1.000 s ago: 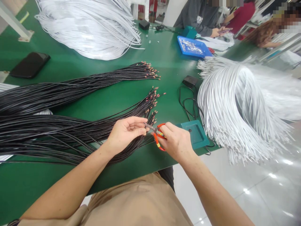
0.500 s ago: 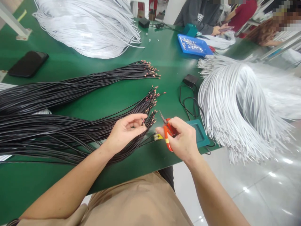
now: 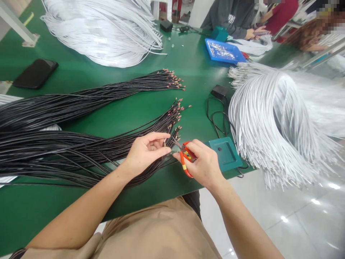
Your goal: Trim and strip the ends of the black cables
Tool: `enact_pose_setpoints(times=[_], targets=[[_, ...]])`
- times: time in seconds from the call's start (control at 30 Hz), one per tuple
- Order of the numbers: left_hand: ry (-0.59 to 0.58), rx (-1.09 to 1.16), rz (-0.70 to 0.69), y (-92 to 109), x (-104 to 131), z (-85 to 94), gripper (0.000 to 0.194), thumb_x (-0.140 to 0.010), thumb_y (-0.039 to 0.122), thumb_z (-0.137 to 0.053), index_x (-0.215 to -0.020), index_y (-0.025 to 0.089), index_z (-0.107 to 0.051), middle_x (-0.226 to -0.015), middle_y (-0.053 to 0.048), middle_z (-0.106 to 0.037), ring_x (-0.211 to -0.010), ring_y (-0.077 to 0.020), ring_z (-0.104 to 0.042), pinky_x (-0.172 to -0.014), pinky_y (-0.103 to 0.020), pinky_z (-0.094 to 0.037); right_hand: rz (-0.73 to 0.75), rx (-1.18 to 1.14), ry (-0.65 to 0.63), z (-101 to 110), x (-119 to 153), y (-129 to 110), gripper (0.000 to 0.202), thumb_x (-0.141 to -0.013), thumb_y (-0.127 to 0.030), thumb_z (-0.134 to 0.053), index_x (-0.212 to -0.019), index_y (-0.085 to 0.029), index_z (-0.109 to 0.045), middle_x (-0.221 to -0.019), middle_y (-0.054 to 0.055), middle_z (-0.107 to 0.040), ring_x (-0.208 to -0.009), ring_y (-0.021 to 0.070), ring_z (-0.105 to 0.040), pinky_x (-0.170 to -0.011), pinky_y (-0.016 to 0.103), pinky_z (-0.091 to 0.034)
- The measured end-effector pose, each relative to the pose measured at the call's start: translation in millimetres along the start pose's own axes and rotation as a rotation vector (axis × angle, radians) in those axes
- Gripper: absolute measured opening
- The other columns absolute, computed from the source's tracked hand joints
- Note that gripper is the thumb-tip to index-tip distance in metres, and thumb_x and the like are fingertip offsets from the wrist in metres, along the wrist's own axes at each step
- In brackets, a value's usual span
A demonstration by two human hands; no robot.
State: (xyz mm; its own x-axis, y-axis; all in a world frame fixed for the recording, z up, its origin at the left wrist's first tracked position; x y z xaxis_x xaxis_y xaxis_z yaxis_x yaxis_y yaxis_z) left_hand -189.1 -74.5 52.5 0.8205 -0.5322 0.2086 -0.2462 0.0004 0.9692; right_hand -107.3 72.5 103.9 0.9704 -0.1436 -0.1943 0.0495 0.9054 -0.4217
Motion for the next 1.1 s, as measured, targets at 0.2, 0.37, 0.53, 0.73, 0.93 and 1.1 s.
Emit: enact_pose_setpoints(times=[0.2,0.37,0.53,0.73,0.93,1.1], targets=[[0.012,-0.045,0.008,0.5,0.1,0.5,0.039,-0.064,0.025,-0.078,-0.101,0.018,-0.072,-0.08,-0.001,-0.065,-0.071,-0.0117,-0.059,-0.069,-0.024,-0.05,0.039,0.074,-0.035,-4.6,0.3,-2.8,0.031,-0.084,-0.047,-0.059,-0.07,-0.019,-0.058,-0.067,0.0,-0.053,-0.055,0.0104,-0.045,-0.053,0.024,-0.031],[0.033,-0.072,-0.001,3.6,1.1,1.2,0.034,-0.064,0.026,-0.079,-0.096,0.018,-0.073,-0.075,0.0,-0.064,-0.066,-0.0107,-0.058,-0.067,-0.024,-0.049,0.045,0.086,-0.043,-5.6,0.9,-2.0,0.03,-0.085,-0.046,-0.059,-0.072,-0.019,-0.059,-0.068,0.001,-0.055,-0.056,0.0109,-0.047,-0.053,0.024,-0.032],[0.053,-0.09,-0.042,5.1,2.3,2.4,0.031,-0.065,0.026,-0.078,-0.095,0.018,-0.073,-0.074,0.0,-0.063,-0.066,-0.0104,-0.058,-0.067,-0.024,-0.05,0.044,0.091,-0.055,-6.1,1.3,-2.6,0.029,-0.084,-0.045,-0.06,-0.071,-0.019,-0.059,-0.068,0.001,-0.055,-0.057,0.011,-0.048,-0.054,0.024,-0.033],[0.045,-0.039,-0.072,3.4,-0.3,4.2,0.036,-0.064,0.024,-0.079,-0.099,0.019,-0.072,-0.078,-0.001,-0.07,-0.072,-0.0135,-0.064,-0.075,-0.027,-0.052,0.037,0.092,-0.058,-6.4,1.9,-1.6,0.03,-0.084,-0.045,-0.06,-0.071,-0.019,-0.058,-0.069,0.0,-0.055,-0.057,0.0105,-0.046,-0.053,0.024,-0.032],[0.012,0.146,-0.004,2.3,-4.4,4.9,0.053,-0.063,0.022,-0.081,-0.112,0.018,-0.061,-0.076,0.0,-0.073,-0.078,-0.0156,-0.07,-0.081,-0.03,-0.054,0.03,0.093,-0.033,-5.9,2.7,0.2,0.032,-0.084,-0.046,-0.06,-0.069,-0.018,-0.057,-0.068,-0.001,-0.053,-0.055,0.0094,-0.044,-0.052,0.023,-0.031],[0.002,0.202,0.04,3.7,-3.8,1.6,0.055,-0.065,0.021,-0.08,-0.115,0.017,-0.056,-0.073,0.0,-0.073,-0.07,-0.0151,-0.071,-0.071,-0.027,-0.055,-0.012,0.132,0.002,3.8,-6.9,13.0,0.034,-0.084,-0.049,-0.058,-0.071,-0.019,-0.06,-0.069,0.001,-0.057,-0.055,0.0102,-0.046,-0.052,0.024,-0.03]])
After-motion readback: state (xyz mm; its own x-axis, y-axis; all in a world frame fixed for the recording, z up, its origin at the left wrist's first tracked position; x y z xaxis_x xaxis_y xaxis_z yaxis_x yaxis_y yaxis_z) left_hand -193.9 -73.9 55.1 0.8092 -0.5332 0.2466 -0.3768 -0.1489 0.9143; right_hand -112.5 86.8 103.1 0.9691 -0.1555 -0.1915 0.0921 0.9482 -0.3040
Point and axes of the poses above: each hand's wrist, its own x-axis away from the middle knuckle, its own z-axis out of the back of the hand, y = z × x, the point moved 6 cm from there along -x, towards the middle knuckle
